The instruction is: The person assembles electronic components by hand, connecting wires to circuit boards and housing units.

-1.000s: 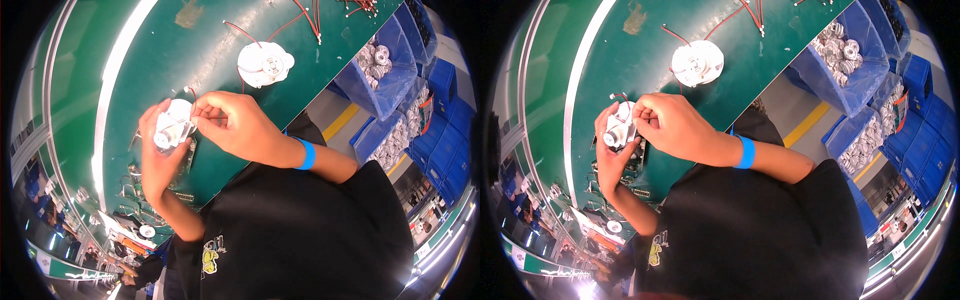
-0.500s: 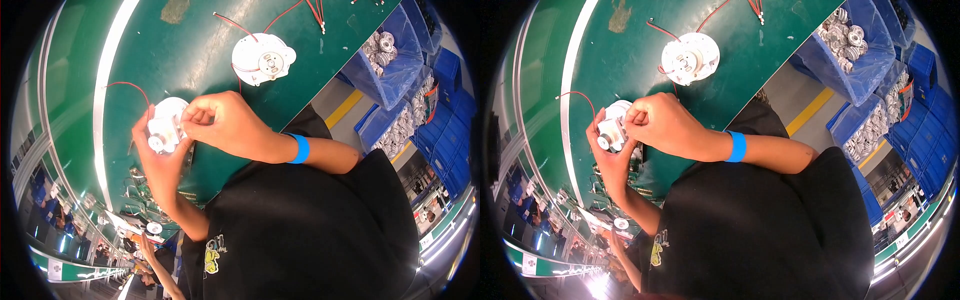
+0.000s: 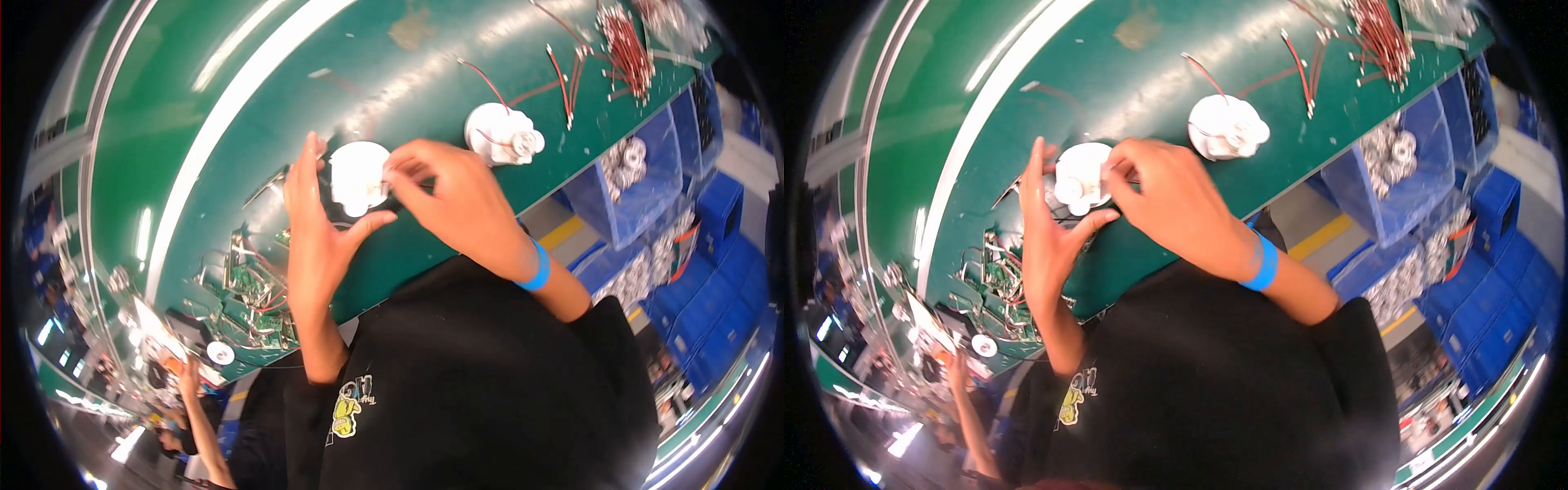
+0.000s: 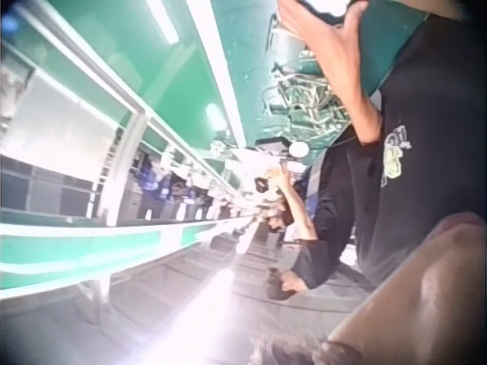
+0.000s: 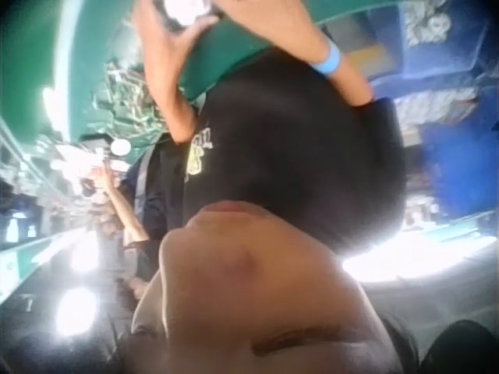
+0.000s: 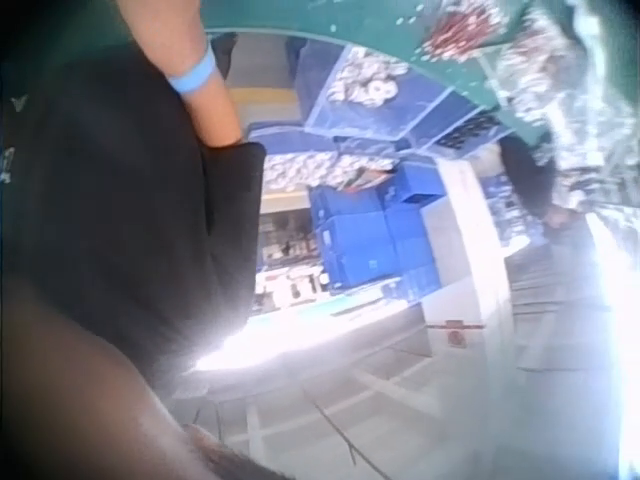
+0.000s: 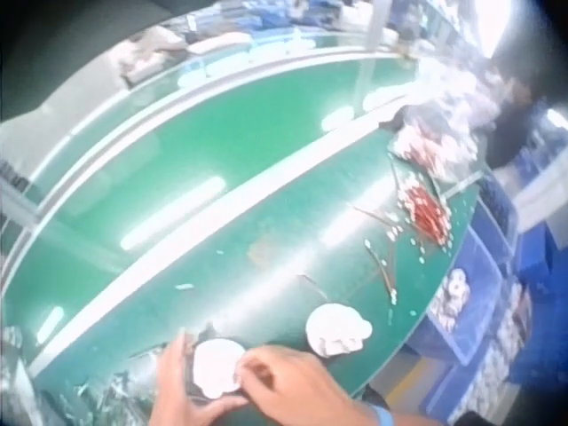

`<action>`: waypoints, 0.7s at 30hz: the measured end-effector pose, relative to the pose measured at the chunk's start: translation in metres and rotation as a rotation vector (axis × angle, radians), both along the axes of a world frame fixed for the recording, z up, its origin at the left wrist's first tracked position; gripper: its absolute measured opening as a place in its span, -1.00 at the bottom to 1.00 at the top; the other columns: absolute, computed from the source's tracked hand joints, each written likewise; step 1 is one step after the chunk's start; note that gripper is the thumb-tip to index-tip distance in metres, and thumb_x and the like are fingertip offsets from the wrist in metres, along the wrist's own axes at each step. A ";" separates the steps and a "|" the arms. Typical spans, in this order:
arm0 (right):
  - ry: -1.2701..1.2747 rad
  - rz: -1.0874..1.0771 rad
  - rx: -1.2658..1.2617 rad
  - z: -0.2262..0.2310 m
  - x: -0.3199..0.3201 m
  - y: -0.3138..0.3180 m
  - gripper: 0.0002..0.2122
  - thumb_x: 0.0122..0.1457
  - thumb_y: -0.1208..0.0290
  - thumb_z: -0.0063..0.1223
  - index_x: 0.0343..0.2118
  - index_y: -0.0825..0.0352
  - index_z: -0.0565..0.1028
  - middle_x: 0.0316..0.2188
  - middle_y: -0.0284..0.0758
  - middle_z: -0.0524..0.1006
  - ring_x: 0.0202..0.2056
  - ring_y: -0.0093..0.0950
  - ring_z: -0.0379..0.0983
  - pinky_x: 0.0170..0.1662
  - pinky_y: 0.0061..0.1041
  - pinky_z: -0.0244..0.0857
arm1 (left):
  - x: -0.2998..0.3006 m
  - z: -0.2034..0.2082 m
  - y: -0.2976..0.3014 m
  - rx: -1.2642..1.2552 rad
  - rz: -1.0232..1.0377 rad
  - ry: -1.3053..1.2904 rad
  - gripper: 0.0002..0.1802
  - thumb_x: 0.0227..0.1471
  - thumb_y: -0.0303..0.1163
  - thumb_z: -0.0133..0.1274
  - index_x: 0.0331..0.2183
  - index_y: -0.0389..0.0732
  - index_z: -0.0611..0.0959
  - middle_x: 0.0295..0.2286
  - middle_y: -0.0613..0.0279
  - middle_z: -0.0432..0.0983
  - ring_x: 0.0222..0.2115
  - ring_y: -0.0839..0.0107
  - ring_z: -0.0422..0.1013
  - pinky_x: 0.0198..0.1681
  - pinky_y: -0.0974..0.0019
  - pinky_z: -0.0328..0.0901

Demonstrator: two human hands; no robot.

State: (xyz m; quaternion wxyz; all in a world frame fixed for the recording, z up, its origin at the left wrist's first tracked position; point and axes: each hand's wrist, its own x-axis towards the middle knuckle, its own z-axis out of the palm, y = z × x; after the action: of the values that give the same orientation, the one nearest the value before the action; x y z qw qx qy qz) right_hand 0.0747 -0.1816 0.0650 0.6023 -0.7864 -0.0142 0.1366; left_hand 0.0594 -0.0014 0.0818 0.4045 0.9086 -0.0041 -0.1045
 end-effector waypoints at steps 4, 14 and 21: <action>-0.428 -0.177 -0.145 0.025 0.025 0.014 -0.69 0.13 0.46 0.12 -0.07 0.46 0.45 -0.16 -0.04 0.54 -0.06 -0.12 0.45 0.00 -0.25 0.32 | -0.012 0.014 0.065 0.088 0.248 -0.180 -0.40 -0.02 -0.35 0.23 0.08 -0.22 0.48 0.08 -0.02 0.29 0.14 0.09 0.20 0.19 0.11 0.11; -0.127 0.046 0.378 0.044 0.075 0.023 -0.80 0.21 0.45 0.10 -0.20 0.48 0.60 -0.34 -0.28 0.62 -0.28 -0.55 0.55 -0.15 -0.58 0.42 | 0.006 -0.005 0.116 0.111 -0.041 -0.060 -0.78 0.03 -0.45 0.18 -0.25 -0.30 0.58 -0.06 0.03 0.48 -0.02 0.16 0.41 0.03 0.22 0.28; -0.323 0.010 0.183 0.040 0.063 0.000 -0.73 0.08 0.46 0.23 -0.12 0.30 0.61 -0.38 -0.38 0.60 -0.37 -0.59 0.45 -0.19 -0.60 0.35 | -0.015 0.037 0.109 -0.227 0.370 0.100 -0.51 0.02 -0.47 0.22 0.03 -0.21 0.54 -0.21 0.21 0.53 -0.19 0.44 0.46 -0.13 0.38 0.35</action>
State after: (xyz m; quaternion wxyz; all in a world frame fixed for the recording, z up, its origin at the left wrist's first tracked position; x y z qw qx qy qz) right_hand 0.1372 -0.1819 0.1054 0.6604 -0.7401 -0.1268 0.0097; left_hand 0.0441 0.1075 0.1192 0.5159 0.8363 0.1712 -0.0722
